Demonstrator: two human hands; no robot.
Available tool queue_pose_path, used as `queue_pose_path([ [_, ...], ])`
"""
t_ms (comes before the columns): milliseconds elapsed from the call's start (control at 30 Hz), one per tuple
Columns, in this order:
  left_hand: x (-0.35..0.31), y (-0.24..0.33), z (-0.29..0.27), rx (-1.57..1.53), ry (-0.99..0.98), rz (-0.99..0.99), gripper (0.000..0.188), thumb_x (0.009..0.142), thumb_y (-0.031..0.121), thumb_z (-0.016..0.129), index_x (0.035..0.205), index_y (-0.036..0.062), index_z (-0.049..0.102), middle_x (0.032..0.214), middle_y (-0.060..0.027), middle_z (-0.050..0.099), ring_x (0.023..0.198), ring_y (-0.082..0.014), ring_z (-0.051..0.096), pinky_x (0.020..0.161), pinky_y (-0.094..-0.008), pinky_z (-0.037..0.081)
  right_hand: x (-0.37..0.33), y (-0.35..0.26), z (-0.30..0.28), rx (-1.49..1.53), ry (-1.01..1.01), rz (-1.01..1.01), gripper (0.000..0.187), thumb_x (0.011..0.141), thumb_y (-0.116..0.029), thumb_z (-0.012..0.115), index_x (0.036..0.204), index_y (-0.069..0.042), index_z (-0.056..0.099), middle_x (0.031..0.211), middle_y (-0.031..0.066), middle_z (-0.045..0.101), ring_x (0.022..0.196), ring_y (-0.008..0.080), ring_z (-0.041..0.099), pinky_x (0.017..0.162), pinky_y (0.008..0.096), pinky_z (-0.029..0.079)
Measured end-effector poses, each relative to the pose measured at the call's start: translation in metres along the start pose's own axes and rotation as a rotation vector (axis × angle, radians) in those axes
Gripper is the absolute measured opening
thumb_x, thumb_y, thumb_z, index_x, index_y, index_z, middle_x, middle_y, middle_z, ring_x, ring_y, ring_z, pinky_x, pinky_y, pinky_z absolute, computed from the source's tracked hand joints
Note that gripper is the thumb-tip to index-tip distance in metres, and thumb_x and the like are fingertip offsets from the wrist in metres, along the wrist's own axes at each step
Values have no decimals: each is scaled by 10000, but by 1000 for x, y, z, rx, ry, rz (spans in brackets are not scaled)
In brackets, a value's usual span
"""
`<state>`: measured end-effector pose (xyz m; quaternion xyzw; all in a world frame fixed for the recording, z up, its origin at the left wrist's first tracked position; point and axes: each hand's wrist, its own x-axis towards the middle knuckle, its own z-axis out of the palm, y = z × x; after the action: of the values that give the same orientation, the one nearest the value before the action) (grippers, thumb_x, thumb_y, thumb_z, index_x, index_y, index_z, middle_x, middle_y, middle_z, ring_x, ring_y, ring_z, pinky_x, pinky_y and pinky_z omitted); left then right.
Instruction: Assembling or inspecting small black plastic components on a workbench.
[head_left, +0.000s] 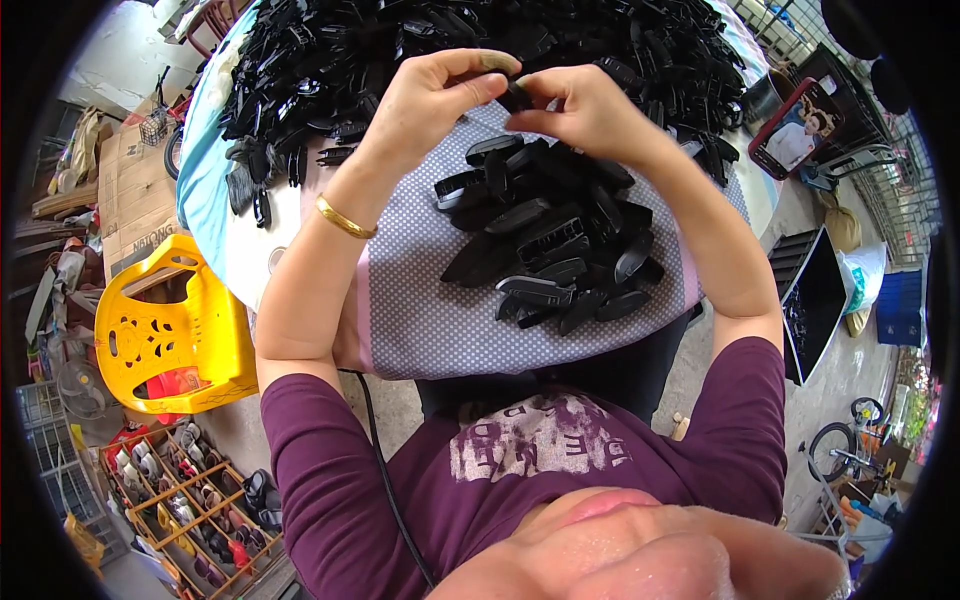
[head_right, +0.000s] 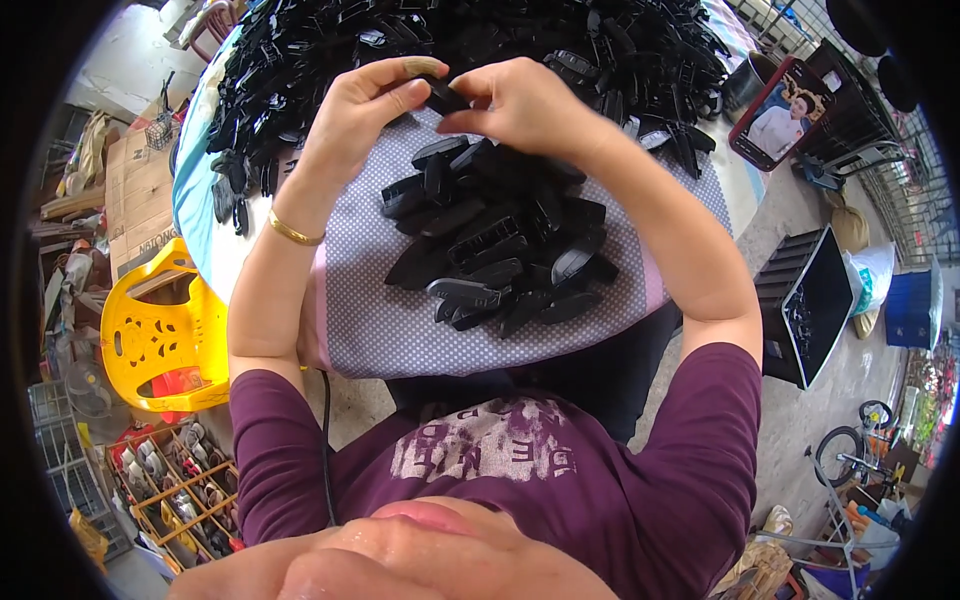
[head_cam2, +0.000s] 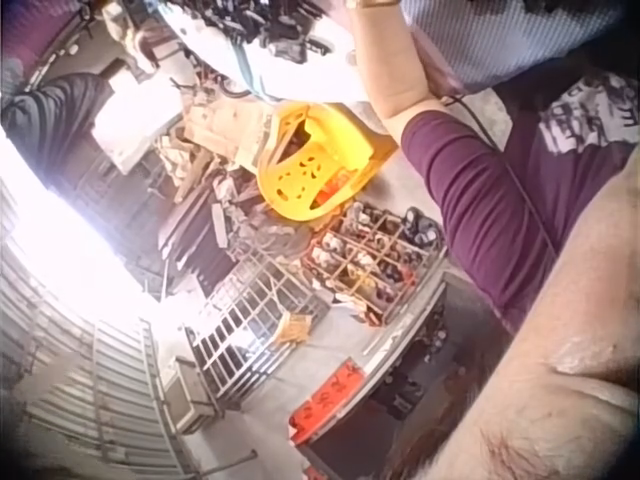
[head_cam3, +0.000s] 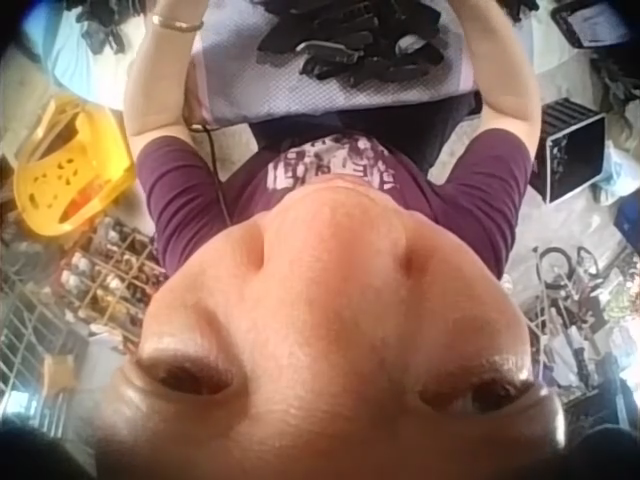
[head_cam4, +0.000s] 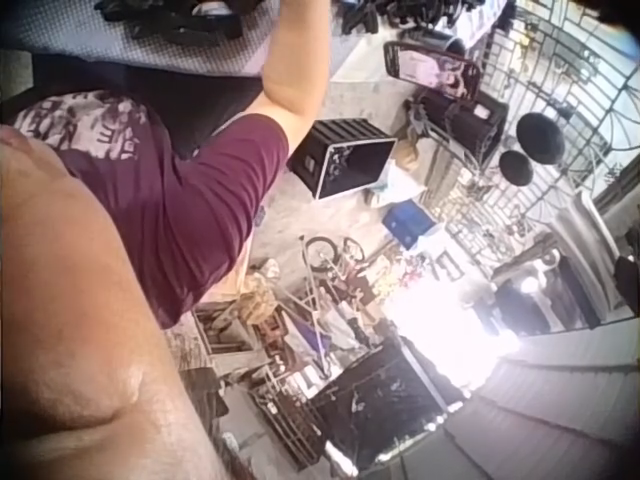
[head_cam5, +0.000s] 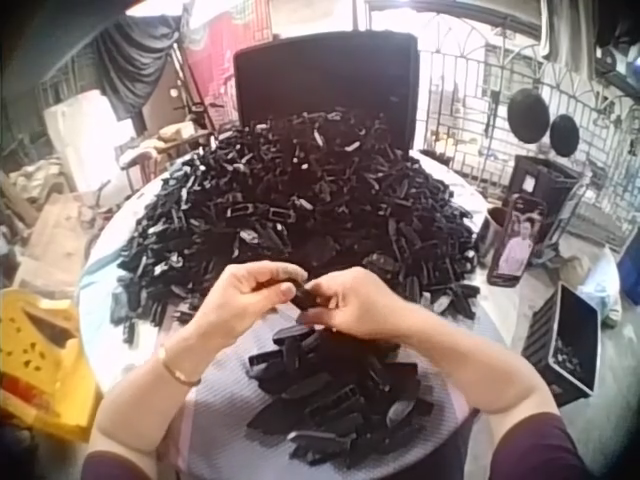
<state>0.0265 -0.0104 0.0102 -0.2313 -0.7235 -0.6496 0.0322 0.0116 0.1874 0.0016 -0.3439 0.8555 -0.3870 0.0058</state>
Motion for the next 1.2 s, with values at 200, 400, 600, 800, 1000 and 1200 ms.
queue_pose_path([
  [200,-10,36,14,421,-616,48,422,784,119,692,1188,68,581,746,-2,585,675,-92,564,692,-216,484,17,46,-45,-647,439,-322,349,704,-46,636,1051,-53,601,1000,109,606,873,258,598,729,330,494],
  [400,9,20,18,237,-414,-203,250,881,220,587,1066,68,657,759,-25,650,582,-39,549,494,-181,454,27,51,-32,-728,523,-115,186,720,-121,647,887,-51,605,804,117,602,806,315,578,713,368,480],
  [600,37,11,16,368,-810,-467,201,825,164,620,964,30,675,714,-34,652,580,-44,559,481,-169,428,9,26,-38,-504,588,-114,191,704,-64,628,887,-43,577,815,142,571,809,321,578,717,383,474],
  [800,62,-34,20,1030,14,261,228,759,198,671,935,54,654,882,-103,636,818,-213,620,659,-328,514,-3,33,-35,-632,251,-139,262,706,-1,592,966,-35,592,950,134,584,864,313,595,732,364,495],
  [1000,72,-31,38,1208,14,124,256,713,147,673,944,115,568,928,-101,555,968,-280,550,748,-346,502,-4,35,-14,-589,159,-272,289,678,21,632,962,-9,582,900,128,585,783,305,604,715,372,508],
  [1200,75,-36,40,1437,-47,409,238,747,46,650,972,13,579,914,-111,577,847,-234,596,708,-287,505,0,43,-2,-338,227,-285,316,670,-38,697,974,-14,613,862,120,622,740,251,608,695,328,506],
])
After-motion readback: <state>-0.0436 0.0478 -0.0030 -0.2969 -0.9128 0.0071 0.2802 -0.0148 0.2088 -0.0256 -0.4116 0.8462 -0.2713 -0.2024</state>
